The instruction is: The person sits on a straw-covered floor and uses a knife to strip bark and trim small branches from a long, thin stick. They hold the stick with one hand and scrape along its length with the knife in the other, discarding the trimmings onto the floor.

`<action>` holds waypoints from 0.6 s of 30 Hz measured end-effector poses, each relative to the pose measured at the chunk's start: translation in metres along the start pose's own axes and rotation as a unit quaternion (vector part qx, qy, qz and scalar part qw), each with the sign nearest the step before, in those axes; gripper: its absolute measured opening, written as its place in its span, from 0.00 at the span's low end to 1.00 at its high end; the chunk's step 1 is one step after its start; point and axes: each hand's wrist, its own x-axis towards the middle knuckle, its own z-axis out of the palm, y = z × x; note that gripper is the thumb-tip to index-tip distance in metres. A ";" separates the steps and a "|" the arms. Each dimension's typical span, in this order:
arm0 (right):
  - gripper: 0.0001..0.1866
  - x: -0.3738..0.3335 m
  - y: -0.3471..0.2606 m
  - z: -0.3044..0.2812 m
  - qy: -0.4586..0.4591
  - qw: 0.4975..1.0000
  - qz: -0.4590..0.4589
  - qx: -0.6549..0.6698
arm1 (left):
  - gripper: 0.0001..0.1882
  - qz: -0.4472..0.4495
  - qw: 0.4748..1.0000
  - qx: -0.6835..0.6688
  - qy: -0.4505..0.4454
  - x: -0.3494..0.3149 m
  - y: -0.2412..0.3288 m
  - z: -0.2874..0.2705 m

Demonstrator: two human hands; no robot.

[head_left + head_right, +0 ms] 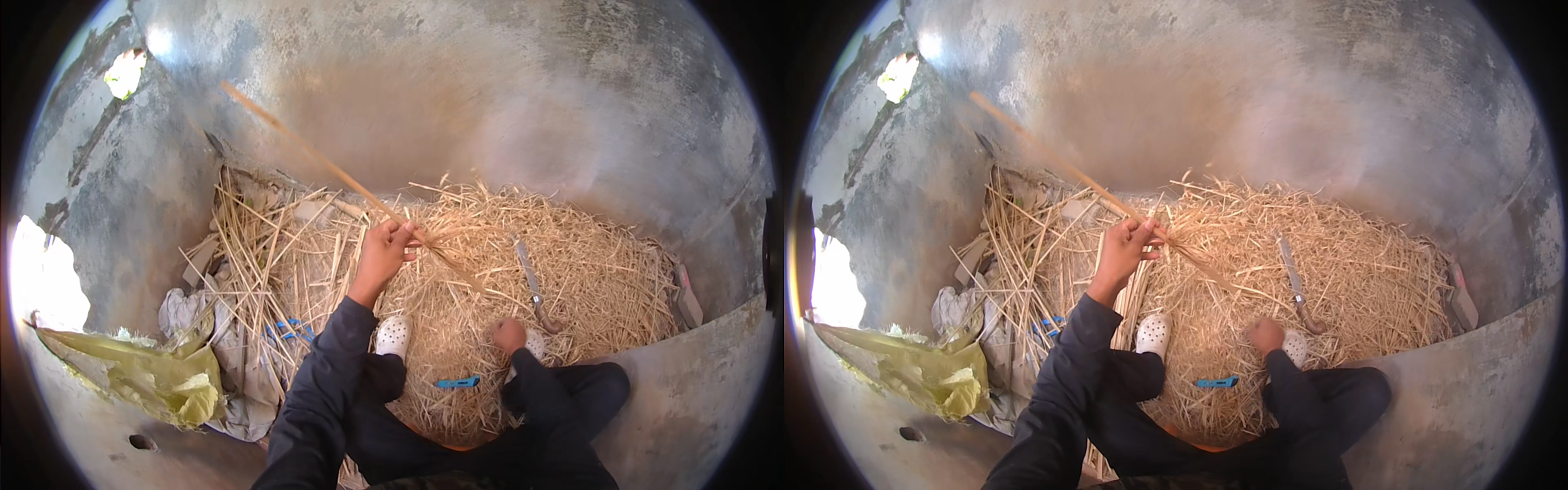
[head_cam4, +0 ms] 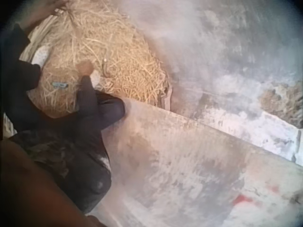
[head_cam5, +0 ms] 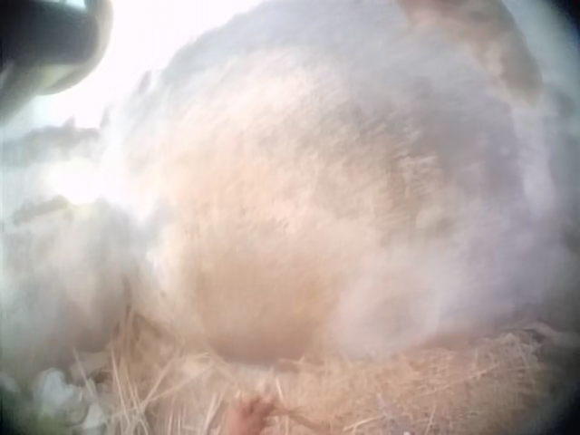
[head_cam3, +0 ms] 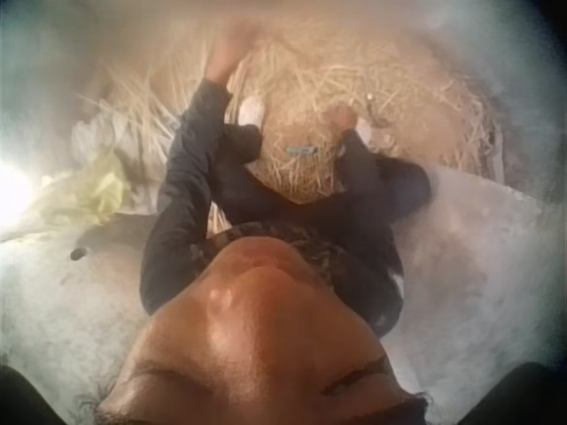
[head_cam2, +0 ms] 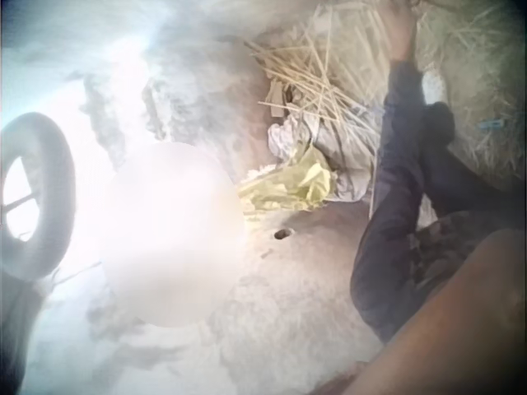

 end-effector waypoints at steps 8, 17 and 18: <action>0.17 0.026 0.091 -0.050 0.094 0.954 0.228 -0.171 | 0.14 -0.044 0.999 0.003 0.000 0.002 -0.002 -0.014; 0.20 0.035 0.132 -0.019 0.083 0.961 0.154 -0.215 | 0.13 -0.069 0.996 0.054 -0.024 0.008 -0.007 -0.015; 0.22 0.042 0.136 -0.021 0.061 0.960 0.165 -0.216 | 0.13 -0.073 0.996 0.051 -0.029 0.012 -0.008 -0.014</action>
